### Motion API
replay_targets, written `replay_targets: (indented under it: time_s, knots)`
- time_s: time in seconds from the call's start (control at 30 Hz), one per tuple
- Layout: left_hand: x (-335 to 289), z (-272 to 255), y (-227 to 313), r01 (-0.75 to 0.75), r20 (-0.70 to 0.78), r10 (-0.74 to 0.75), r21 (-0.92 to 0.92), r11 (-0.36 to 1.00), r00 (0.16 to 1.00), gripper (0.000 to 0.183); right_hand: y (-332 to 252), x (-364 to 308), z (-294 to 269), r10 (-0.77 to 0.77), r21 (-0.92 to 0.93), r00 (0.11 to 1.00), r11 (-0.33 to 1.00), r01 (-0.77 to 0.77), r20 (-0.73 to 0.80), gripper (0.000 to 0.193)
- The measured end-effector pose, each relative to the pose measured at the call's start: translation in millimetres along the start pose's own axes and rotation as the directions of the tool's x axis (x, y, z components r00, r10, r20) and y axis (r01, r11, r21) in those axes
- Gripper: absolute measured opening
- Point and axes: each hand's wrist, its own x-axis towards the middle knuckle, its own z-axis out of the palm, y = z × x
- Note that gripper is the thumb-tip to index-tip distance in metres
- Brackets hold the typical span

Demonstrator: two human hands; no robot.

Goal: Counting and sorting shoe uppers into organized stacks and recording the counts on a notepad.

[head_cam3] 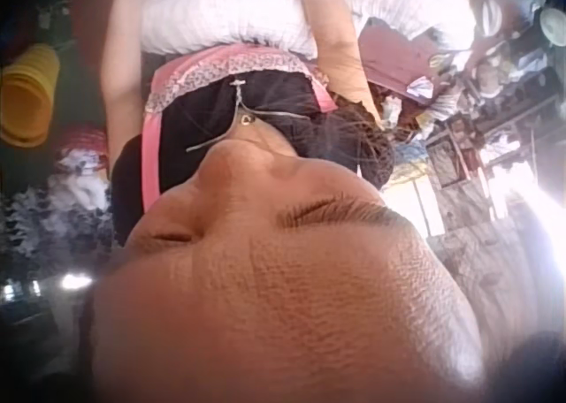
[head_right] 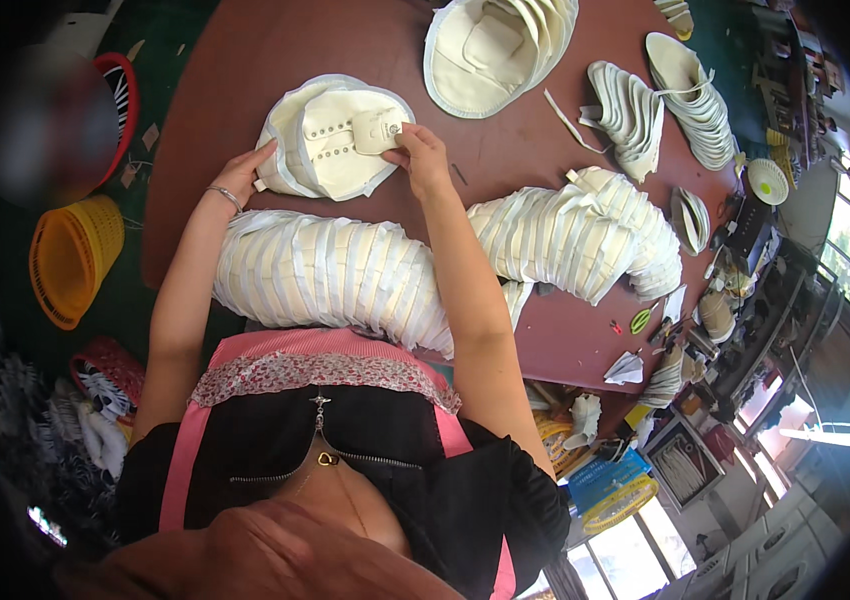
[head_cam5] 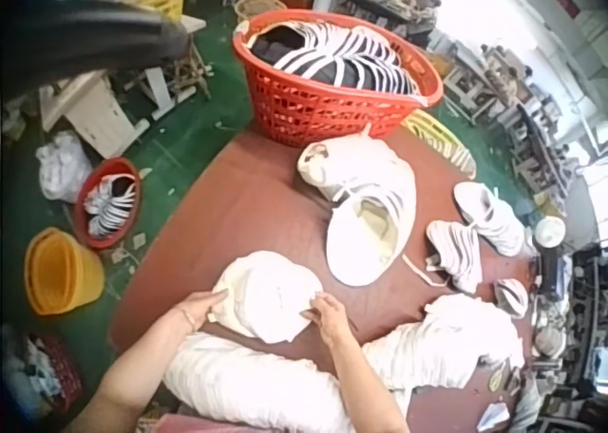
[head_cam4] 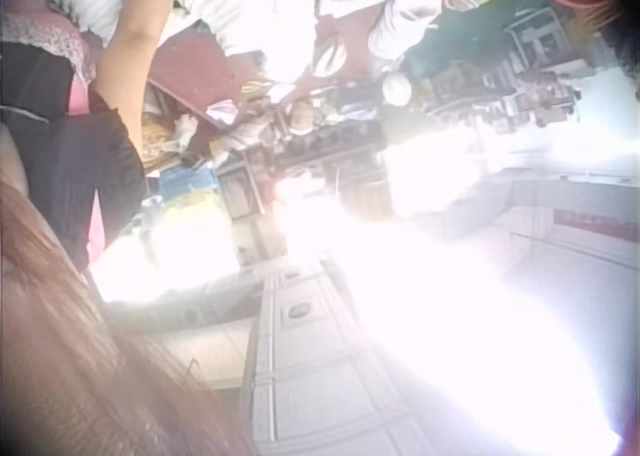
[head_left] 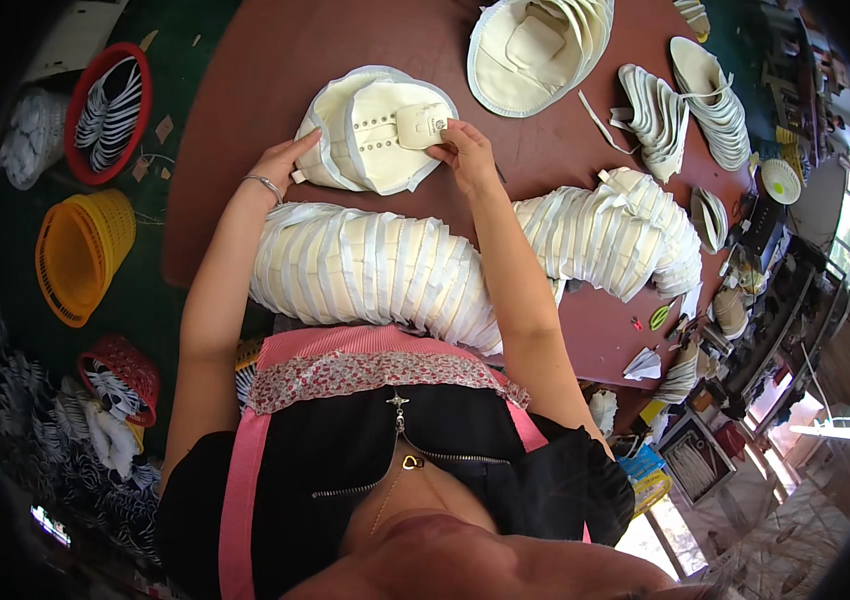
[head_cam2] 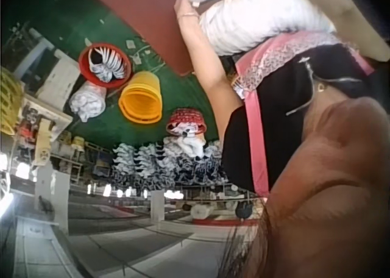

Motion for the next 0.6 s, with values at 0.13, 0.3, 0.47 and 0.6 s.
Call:
replay_targets:
  time_s: [0.13,0.3,0.47,0.6]
  knots:
    - [2.3,-2.1,-2.0,0.004,0.007,-0.004,0.003,1.0,1.0,0.072,-0.1,-1.8,0.8,-0.01,0.0,1.0,1.0,0.01,0.001,0.015]
    - [1.1,-1.4,-0.1,-0.016,-0.012,0.017,0.025,1.0,1.0,0.075,1.4,-1.0,-1.8,-0.066,-0.015,0.997,0.998,0.066,-0.036,0.015]
    - [2.8,-7.0,-3.6,-0.022,-0.086,0.026,0.043,0.999,0.996,0.083,-20.8,-18.6,-2.9,-0.5,-0.22,0.811,0.865,0.451,-0.305,0.02]
    - [-13.2,-2.3,9.0,-0.053,-0.138,0.052,-0.002,0.999,0.989,0.081,-62.6,-55.8,19.9,-0.862,-0.724,0.489,0.423,0.545,-0.135,0.024]
